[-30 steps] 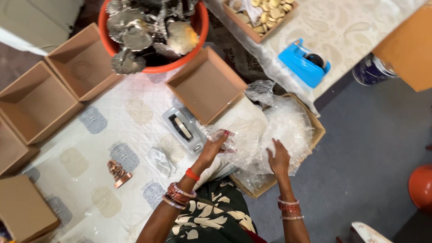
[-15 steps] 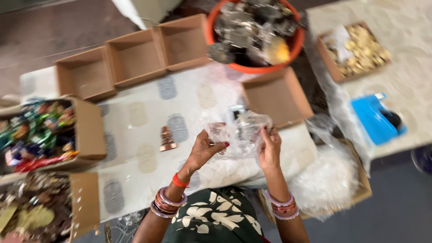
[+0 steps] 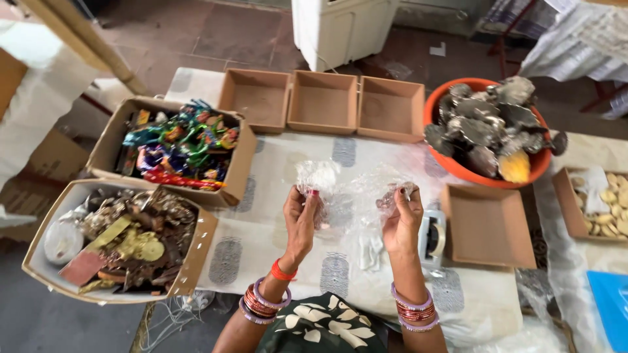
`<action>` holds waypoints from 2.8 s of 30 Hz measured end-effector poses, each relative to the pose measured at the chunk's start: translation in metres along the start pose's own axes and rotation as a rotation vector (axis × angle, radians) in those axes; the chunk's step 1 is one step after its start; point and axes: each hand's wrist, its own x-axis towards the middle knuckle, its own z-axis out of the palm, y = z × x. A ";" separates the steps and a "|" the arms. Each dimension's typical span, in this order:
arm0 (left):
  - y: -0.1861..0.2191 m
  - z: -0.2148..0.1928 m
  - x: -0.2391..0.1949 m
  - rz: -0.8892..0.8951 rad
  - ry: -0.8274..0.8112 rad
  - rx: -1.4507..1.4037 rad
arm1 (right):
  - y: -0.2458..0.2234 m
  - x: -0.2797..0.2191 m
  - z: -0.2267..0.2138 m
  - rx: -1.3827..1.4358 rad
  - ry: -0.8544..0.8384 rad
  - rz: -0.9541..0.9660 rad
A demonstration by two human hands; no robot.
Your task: The person wipes a small brown figurine with a cloth and then wraps it in bubble wrap.
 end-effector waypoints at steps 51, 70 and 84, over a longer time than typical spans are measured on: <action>0.147 0.005 0.085 0.976 -0.504 1.229 | -0.007 0.038 0.097 -0.940 -0.390 -0.384; 0.147 0.022 0.094 1.345 -0.463 1.277 | -0.035 0.019 0.148 -1.186 -0.321 -0.761; 0.138 0.012 0.101 1.604 -0.540 1.310 | -0.006 0.065 0.079 -0.504 -0.315 0.064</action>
